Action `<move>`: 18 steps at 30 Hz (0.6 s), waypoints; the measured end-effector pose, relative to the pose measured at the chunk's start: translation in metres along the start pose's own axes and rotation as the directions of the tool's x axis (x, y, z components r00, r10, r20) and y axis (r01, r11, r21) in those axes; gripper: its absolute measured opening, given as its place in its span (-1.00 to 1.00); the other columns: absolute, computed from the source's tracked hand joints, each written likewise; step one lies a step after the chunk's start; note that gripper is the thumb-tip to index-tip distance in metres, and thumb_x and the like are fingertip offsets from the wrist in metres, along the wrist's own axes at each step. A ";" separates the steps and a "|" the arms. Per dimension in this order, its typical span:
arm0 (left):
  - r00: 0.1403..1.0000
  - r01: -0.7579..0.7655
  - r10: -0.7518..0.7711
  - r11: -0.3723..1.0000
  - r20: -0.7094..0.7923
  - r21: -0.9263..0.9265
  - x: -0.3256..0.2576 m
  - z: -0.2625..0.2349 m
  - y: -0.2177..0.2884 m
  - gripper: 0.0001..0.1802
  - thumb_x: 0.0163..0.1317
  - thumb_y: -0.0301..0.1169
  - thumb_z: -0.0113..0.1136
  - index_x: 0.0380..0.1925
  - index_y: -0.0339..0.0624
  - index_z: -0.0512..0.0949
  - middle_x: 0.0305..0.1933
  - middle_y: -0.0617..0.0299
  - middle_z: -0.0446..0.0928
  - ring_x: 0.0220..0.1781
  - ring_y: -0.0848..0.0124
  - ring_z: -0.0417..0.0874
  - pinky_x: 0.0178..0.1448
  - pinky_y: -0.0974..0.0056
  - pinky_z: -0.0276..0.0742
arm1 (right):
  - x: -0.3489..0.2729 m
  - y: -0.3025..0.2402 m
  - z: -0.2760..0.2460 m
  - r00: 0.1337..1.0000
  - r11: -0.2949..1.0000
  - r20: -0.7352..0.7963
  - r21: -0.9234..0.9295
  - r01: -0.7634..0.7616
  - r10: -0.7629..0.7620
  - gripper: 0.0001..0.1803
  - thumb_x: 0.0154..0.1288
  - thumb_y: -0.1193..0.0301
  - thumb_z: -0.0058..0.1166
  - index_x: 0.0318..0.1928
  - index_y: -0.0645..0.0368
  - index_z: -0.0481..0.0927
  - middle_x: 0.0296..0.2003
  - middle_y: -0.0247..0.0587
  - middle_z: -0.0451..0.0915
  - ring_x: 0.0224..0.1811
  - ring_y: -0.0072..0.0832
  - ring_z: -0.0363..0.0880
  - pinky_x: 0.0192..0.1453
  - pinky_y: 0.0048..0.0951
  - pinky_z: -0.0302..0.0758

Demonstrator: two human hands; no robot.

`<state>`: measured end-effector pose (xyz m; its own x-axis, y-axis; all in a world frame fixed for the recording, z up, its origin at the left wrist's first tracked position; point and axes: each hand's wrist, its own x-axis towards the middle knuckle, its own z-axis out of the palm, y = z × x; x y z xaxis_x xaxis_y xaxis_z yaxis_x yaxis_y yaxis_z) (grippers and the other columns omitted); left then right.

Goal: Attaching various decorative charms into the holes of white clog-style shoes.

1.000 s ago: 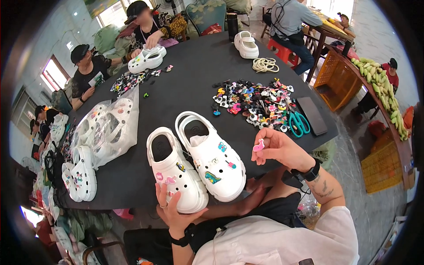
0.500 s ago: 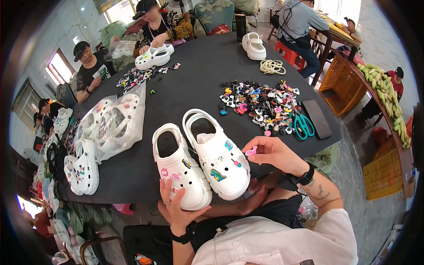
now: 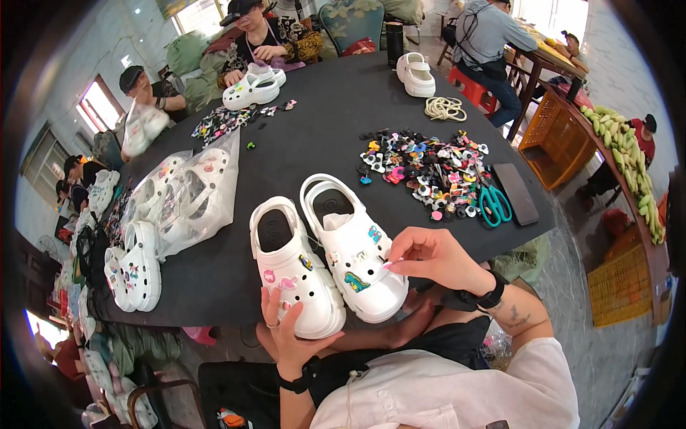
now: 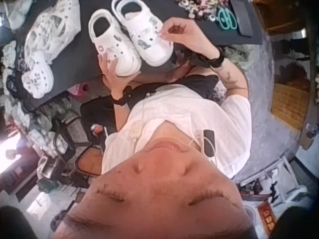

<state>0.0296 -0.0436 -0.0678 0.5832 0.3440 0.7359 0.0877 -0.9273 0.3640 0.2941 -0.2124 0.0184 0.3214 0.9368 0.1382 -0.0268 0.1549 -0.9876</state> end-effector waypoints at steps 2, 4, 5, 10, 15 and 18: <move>1.000 -0.003 0.003 1.000 0.001 0.002 0.000 0.000 0.000 0.12 -0.36 0.04 0.69 0.26 0.11 0.29 0.48 -0.02 0.10 0.51 -0.25 0.07 0.43 -0.37 0.18 | 0.001 -0.004 0.003 0.999 0.998 0.014 -0.051 -0.032 0.033 -0.88 0.30 0.54 0.26 -0.18 0.26 0.64 -0.23 -0.34 0.67 -0.20 -0.68 0.60 -0.09 -0.58 0.55; 1.000 0.013 -0.013 1.000 0.000 -0.013 -0.001 -0.001 0.001 0.10 -0.36 0.03 0.70 0.25 0.10 0.30 0.48 -0.02 0.10 0.51 -0.25 0.07 0.44 -0.36 0.18 | 0.003 -0.009 0.008 0.997 0.993 0.026 -0.102 -0.064 0.067 -0.89 0.29 0.53 0.26 -0.18 0.27 0.66 -0.25 -0.34 0.67 -0.21 -0.68 0.60 -0.09 -0.58 0.54; 1.000 0.015 -0.015 1.000 0.000 -0.012 -0.001 0.000 0.000 0.10 -0.36 0.03 0.70 0.25 0.10 0.30 0.48 -0.02 0.10 0.51 -0.25 0.07 0.44 -0.36 0.18 | 0.005 -0.011 0.011 0.997 0.989 0.029 -0.132 -0.073 0.078 -0.88 0.29 0.54 0.26 -0.18 0.27 0.67 -0.26 -0.33 0.67 -0.22 -0.68 0.60 -0.10 -0.58 0.54; 1.000 0.009 -0.009 0.999 -0.003 -0.034 0.000 0.000 0.001 0.05 -0.36 0.01 0.71 0.19 0.07 0.35 0.48 0.01 0.10 0.51 -0.25 0.05 0.44 -0.35 0.18 | 0.013 -0.017 0.017 0.998 0.966 0.035 -0.255 -0.040 0.050 -0.88 0.27 0.53 0.27 -0.18 0.26 0.70 -0.28 -0.31 0.66 -0.28 -0.67 0.58 -0.16 -0.60 0.51; 1.000 0.024 -0.024 0.999 0.002 -0.036 -0.001 0.000 0.000 0.04 -0.37 0.01 0.71 0.19 0.08 0.36 0.48 0.02 0.10 0.52 -0.25 0.04 0.44 -0.35 0.18 | 0.018 -0.018 0.018 0.997 0.921 0.075 -0.387 0.043 -0.015 -0.89 0.20 0.46 0.34 -0.25 0.14 0.73 -0.29 -0.37 0.55 -0.33 -0.65 0.44 -0.22 -0.60 0.42; 1.000 0.026 -0.026 0.999 -0.001 -0.042 -0.001 0.000 0.001 0.04 -0.37 0.01 0.71 0.18 0.08 0.36 0.47 0.02 0.11 0.52 -0.25 0.04 0.44 -0.34 0.18 | 0.018 -0.009 0.015 0.998 0.905 0.065 -0.426 0.018 0.011 -0.82 0.15 0.42 0.39 -0.22 0.08 0.70 -0.20 -0.39 0.43 -0.25 -0.61 0.40 -0.14 -0.57 0.39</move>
<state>0.0295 -0.0445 -0.0685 0.5800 0.3678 0.7269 0.0683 -0.9111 0.4065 0.2862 -0.1926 0.0310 0.2584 0.9569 0.1322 0.3847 0.0236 -0.9227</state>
